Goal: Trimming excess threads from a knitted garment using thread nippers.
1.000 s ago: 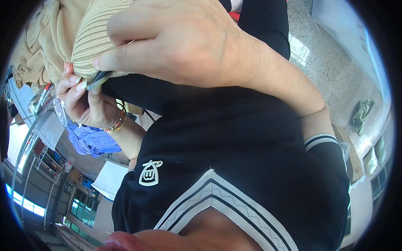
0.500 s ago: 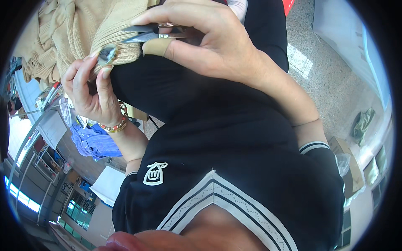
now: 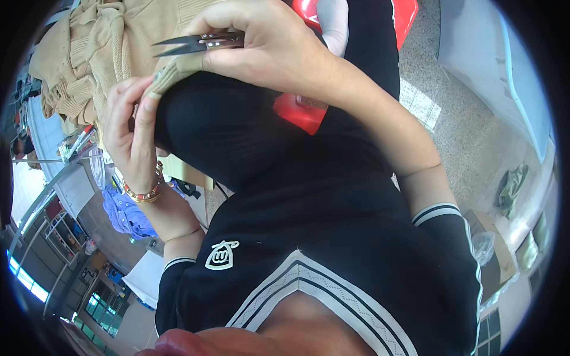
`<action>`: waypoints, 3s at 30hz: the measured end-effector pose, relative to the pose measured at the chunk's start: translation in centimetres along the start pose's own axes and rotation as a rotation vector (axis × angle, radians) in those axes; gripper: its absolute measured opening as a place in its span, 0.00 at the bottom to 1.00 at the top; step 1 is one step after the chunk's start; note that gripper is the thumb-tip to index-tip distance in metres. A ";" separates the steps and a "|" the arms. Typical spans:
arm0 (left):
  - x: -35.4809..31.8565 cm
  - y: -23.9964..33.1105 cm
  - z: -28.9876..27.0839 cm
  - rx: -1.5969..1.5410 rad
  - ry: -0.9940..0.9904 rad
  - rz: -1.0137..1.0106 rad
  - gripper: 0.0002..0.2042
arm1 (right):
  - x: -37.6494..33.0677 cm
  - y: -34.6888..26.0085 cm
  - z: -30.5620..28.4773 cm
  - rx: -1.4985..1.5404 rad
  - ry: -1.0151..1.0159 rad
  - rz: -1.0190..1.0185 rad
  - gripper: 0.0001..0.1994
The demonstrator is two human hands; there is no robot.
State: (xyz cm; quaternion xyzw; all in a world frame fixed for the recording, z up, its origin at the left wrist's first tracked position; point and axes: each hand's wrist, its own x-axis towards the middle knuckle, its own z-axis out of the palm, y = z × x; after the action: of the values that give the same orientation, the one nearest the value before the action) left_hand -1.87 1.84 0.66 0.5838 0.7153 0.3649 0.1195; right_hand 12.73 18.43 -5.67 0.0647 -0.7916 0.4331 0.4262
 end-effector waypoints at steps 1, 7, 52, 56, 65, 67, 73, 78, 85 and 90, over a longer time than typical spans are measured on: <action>0.3 -0.4 0.2 -0.002 0.014 0.005 0.07 | 1.0 -2.6 -0.4 0.332 0.017 0.634 0.10; 1.2 -1.0 0.5 -0.372 -0.014 -0.269 0.09 | 1.0 0.4 0.5 0.132 0.037 0.118 0.08; 1.3 -1.3 2.1 -0.409 0.122 -0.254 0.10 | -0.8 -1.5 0.7 -0.375 -0.048 0.132 0.22; 1.4 -1.1 1.9 -0.447 0.117 -0.253 0.09 | -0.5 -0.9 0.5 -0.261 0.019 0.108 0.18; 1.4 -1.2 0.6 -0.537 -0.018 -0.327 0.10 | 0.5 -1.3 0.2 0.284 0.050 0.690 0.10; 0.7 -2.7 0.1 -0.373 -0.042 -0.176 0.12 | 0.8 -1.7 -1.0 0.404 0.161 0.738 0.09; -0.1 -3.2 -0.7 -0.860 0.068 -0.538 0.13 | -0.7 -1.2 -4.7 0.439 0.387 0.765 0.06; 2.8 0.4 -1.2 -0.922 -0.107 -0.457 0.15 | -0.7 -2.1 -7.0 0.452 0.540 0.663 0.08; 5.6 2.5 -0.2 -0.964 -0.287 -0.444 0.11 | -1.9 -2.5 -8.4 0.004 0.591 0.679 0.04; 5.4 1.7 1.4 -0.987 -0.253 -0.446 0.12 | -1.0 1.0 -6.4 -0.064 0.164 -0.271 0.22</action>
State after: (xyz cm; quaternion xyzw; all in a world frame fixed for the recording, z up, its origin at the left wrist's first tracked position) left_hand -1.37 7.45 2.15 0.3324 0.5456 0.5496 0.5383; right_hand 16.88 23.51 -5.36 0.1217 -0.7517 0.3499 0.5456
